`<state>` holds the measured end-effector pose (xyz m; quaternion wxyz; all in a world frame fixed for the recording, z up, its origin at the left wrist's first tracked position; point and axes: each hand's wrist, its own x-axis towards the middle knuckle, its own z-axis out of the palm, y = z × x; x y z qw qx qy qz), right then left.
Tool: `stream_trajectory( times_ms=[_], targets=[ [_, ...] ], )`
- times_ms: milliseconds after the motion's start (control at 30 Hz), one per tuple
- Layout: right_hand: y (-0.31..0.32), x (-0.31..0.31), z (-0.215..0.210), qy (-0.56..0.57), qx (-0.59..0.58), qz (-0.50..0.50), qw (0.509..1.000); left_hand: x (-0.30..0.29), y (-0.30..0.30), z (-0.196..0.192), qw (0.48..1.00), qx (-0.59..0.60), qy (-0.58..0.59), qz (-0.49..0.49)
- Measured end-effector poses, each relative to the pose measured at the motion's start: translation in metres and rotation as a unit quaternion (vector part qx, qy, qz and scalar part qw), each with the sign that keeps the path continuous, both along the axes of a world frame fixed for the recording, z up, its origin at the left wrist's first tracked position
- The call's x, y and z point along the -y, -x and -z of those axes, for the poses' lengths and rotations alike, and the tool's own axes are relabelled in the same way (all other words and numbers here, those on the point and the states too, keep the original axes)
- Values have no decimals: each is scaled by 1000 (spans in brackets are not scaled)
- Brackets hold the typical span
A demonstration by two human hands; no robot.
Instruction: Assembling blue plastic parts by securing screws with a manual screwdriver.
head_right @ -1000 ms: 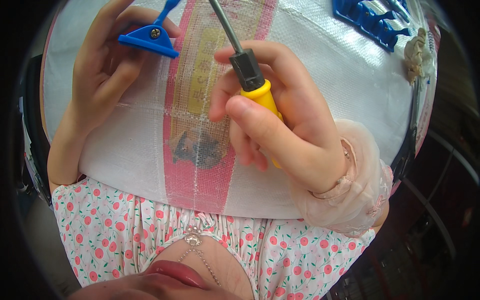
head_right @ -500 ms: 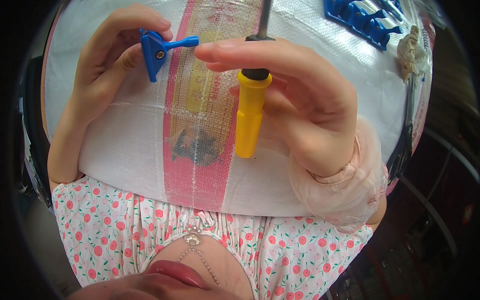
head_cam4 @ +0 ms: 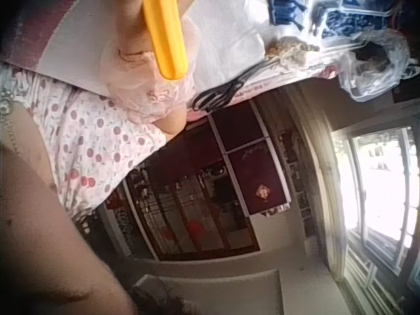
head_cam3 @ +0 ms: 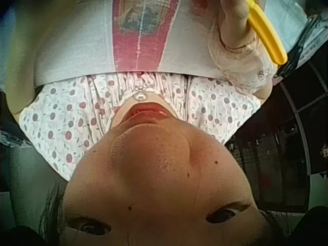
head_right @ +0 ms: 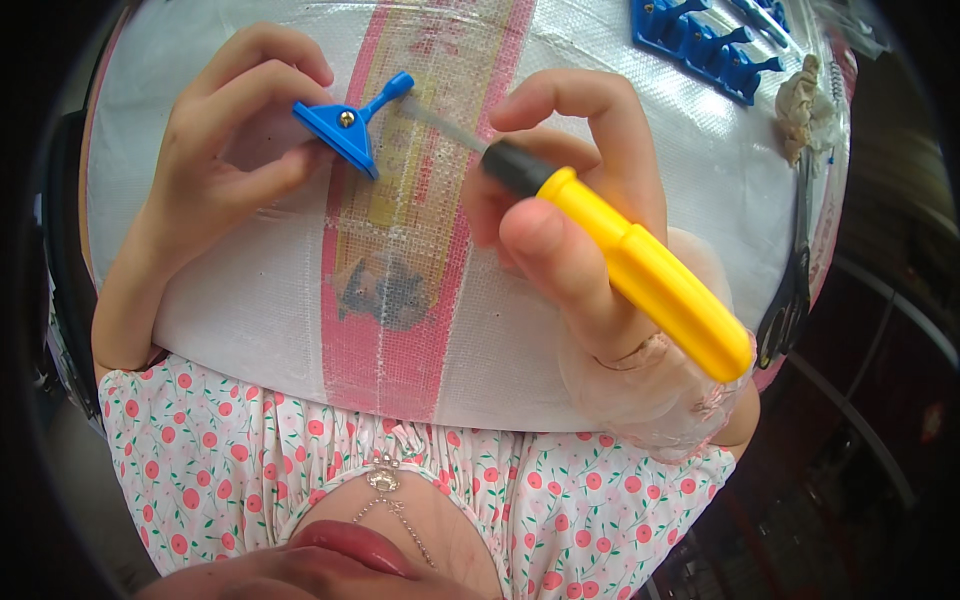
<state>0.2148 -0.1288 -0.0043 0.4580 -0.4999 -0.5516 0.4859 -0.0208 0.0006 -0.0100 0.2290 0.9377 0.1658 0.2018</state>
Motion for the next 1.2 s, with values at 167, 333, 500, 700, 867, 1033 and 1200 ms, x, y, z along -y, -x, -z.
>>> stream_trajectory(
  times_ms=[167, 333, 500, 700, 867, 1033, 1200],
  targets=[
    [2, -2, -7, -52, 17, 5, 998, 17, -4, -4, 993, 28, 113, -18],
    [3, 4, -13, -53, 61, -25, 996, 16, -7, 5, 968, 61, 244, -17],
    [1, 4, -18, -69, 131, -66, 987, 19, -11, 3, 954, 120, 275, -21],
    [1, 6, -19, -62, 133, -66, 987, 21, -9, 0, 984, 63, 164, -2],
    [-2, 5, -19, -83, 150, -74, 982, 14, -10, -2, 991, 25, 130, 27],
    [-2, 5, -18, -113, 156, -84, 978, 14, -12, -4, 992, 33, 114, 33],
    [-3, 5, -16, -149, 166, -106, 969, 17, -10, -1, 994, 60, 92, 20]
  ],
)
